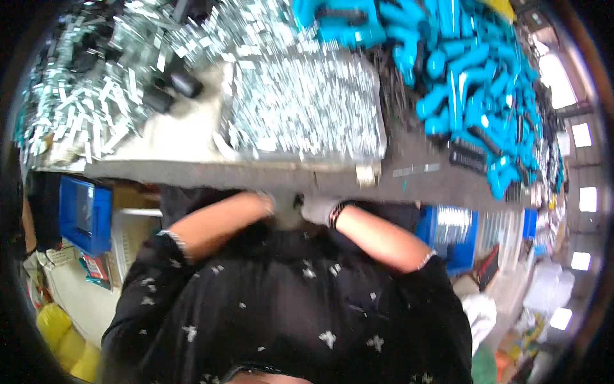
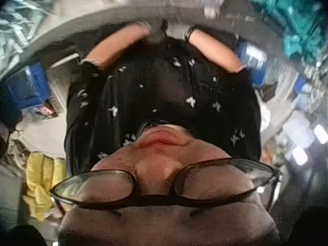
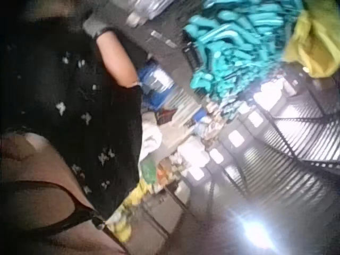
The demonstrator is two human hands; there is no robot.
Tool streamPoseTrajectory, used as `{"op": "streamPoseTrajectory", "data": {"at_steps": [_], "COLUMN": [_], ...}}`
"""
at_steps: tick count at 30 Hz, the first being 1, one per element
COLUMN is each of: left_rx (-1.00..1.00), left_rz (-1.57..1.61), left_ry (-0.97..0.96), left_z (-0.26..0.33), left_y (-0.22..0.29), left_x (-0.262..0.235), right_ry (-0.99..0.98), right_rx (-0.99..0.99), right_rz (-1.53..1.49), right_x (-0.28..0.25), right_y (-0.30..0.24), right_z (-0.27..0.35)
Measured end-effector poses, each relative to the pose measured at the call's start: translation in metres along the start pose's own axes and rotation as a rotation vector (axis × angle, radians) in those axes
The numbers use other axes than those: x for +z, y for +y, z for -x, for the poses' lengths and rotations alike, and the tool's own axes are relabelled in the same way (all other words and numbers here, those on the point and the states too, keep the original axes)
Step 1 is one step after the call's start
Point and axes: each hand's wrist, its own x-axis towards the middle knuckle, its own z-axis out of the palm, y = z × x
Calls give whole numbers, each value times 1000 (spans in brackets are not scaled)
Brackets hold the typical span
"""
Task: The person assembles tools by fitting metal rods, cylinders, and springs together, inserting them into plastic handles, and securing the parts. The person places the assembled tools into a plastic crate.
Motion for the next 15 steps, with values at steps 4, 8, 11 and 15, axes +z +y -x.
{"op": "streamPoseTrajectory", "data": {"at_steps": [4, 8, 11, 15], "left_rx": [-31, -2, -22, -8], "left_rz": [-102, -156, -152, -127], "left_ry": [113, 84, 74, 51], "left_z": [-26, -40, 18, -5], "left_y": [39, 49, 11, 30], "left_x": [10, 12, 6, 20], "right_ry": [-112, 85, 58, 287], "right_rx": [-421, -466, -118, -163], "right_rz": [646, 511, 530, -250], "right_x": [13, 156, 103, 86], "right_y": [6, 125, 57, 79], "right_z": [-4, -103, -64, -63]}}
